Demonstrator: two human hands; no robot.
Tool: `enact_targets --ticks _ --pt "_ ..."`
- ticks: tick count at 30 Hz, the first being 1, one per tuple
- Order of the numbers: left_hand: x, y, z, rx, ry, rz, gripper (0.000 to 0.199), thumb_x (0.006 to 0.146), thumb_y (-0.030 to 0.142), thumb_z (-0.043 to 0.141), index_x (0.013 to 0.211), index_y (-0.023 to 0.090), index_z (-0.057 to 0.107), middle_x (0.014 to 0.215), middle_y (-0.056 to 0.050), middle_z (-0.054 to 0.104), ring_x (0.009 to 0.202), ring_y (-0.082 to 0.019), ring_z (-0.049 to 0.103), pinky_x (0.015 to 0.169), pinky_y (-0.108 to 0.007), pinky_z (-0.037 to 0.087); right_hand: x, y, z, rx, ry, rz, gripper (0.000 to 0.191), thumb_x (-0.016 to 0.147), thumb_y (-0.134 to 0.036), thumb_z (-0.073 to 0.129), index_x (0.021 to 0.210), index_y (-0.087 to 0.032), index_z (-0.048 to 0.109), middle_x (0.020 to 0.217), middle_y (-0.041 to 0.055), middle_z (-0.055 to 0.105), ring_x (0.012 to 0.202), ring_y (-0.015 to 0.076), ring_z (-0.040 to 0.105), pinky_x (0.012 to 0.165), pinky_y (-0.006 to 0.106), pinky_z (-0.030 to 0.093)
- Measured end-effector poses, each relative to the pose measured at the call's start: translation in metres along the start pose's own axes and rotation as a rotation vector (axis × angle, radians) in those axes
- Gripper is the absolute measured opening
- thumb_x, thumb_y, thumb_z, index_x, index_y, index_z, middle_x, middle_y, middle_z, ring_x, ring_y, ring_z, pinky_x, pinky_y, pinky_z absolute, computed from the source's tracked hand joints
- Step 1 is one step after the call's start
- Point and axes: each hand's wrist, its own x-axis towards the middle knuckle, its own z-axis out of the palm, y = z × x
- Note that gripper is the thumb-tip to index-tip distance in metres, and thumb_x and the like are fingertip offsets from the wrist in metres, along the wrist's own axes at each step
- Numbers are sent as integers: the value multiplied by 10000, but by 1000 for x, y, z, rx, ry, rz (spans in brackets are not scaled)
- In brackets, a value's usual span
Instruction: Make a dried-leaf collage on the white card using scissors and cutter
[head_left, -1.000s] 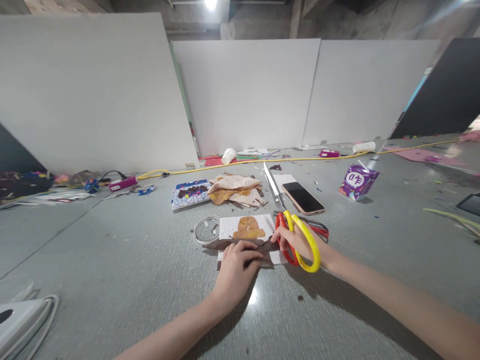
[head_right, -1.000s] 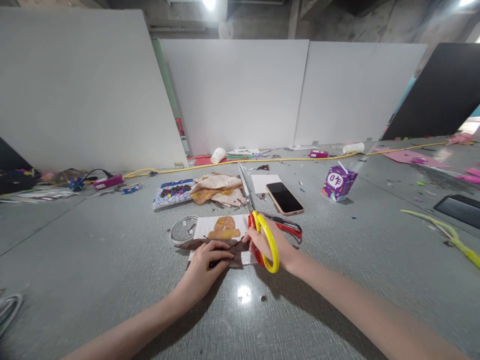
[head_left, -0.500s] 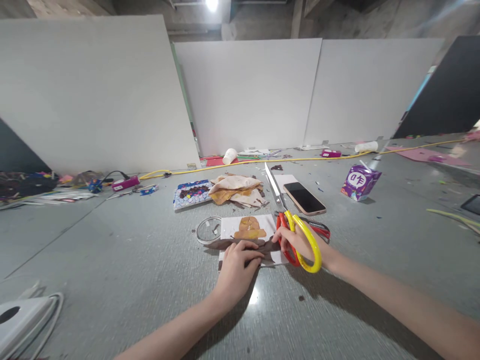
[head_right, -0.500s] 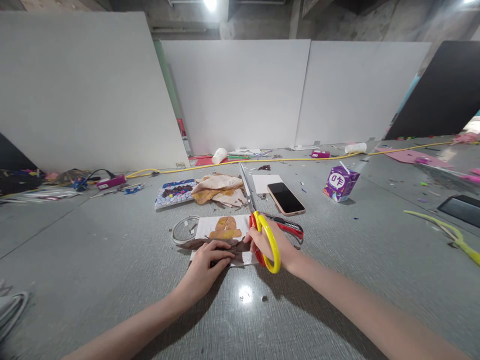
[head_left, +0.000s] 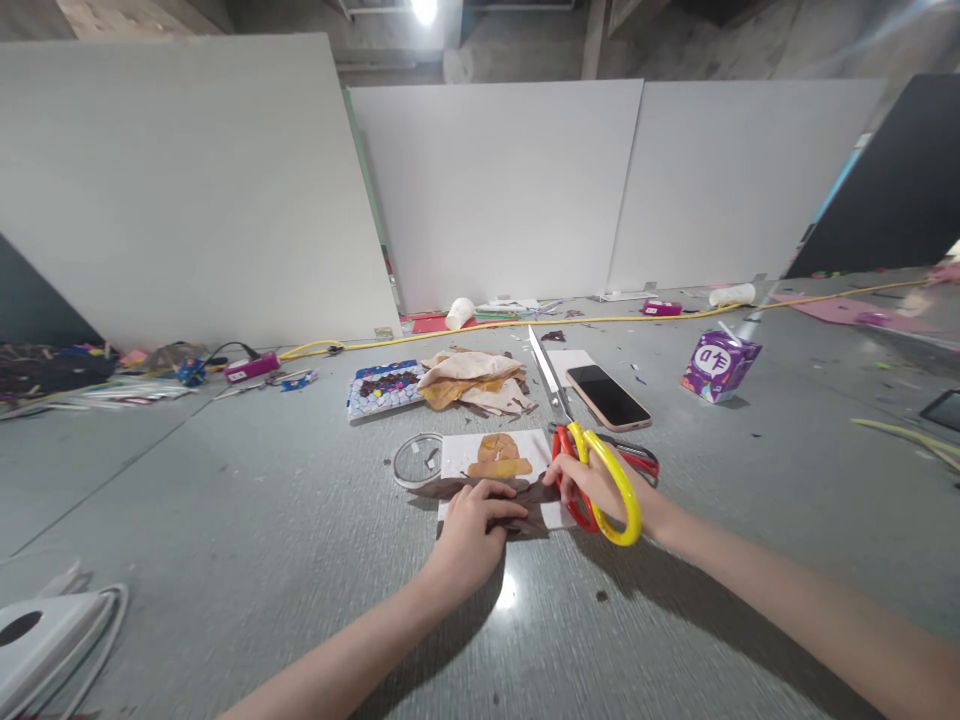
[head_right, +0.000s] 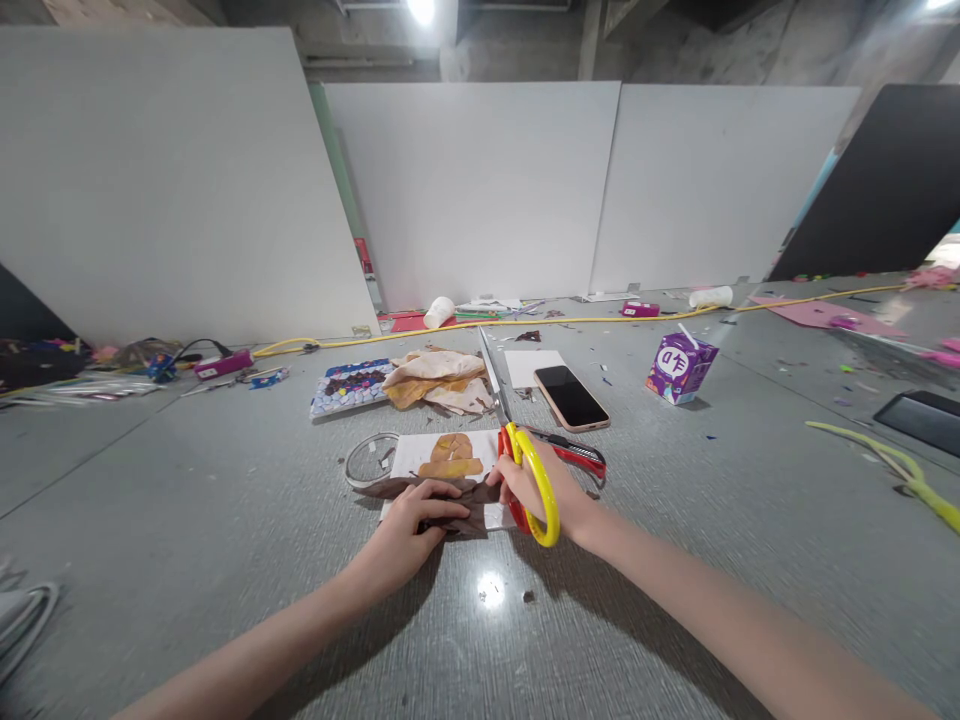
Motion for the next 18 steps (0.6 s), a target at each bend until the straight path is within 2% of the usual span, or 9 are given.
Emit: enact_targets --ticks 3,8,13,15,18 --pt "-1 0 1 -31 13 1 418 609 -18 415 791 227 699 1000 -36 618 944 -222 523 875 -401 383 0 0 0 -5 1 -23 194 700 -217 398 569 -176 535 442 7 539 449 126 543 468 233 418" --pt "1 -4 -5 -253 70 -50 466 581 -55 387 852 189 677 1029 -44 623 999 -189 534 933 -362 378 -1 0 -1 31 -13 -10 242 718 -246 393 547 -172 549 434 11 536 461 129 548 503 246 436" --pt "13 -7 -25 -378 185 59 468 576 -55 378 841 199 669 1046 -31 612 1013 -166 527 931 -320 388 1 8 -1 65 -47 -10 236 762 -319 383 638 -183 531 374 -40 429 366 112 470 409 235 383" --pt "18 -6 -33 -418 179 109 438 588 -37 386 831 194 668 1042 -31 614 1018 -165 524 930 -320 387 2 12 -1 23 -1 -80 197 758 -354 426 706 -189 519 420 -36 464 393 120 483 411 238 373" --pt "23 -3 -41 -475 131 143 395 602 -6 407 829 187 667 1034 -31 619 1013 -171 528 910 -326 402 4 14 1 -43 107 -176 182 700 -361 533 750 -196 474 565 2 561 531 155 557 492 257 406"
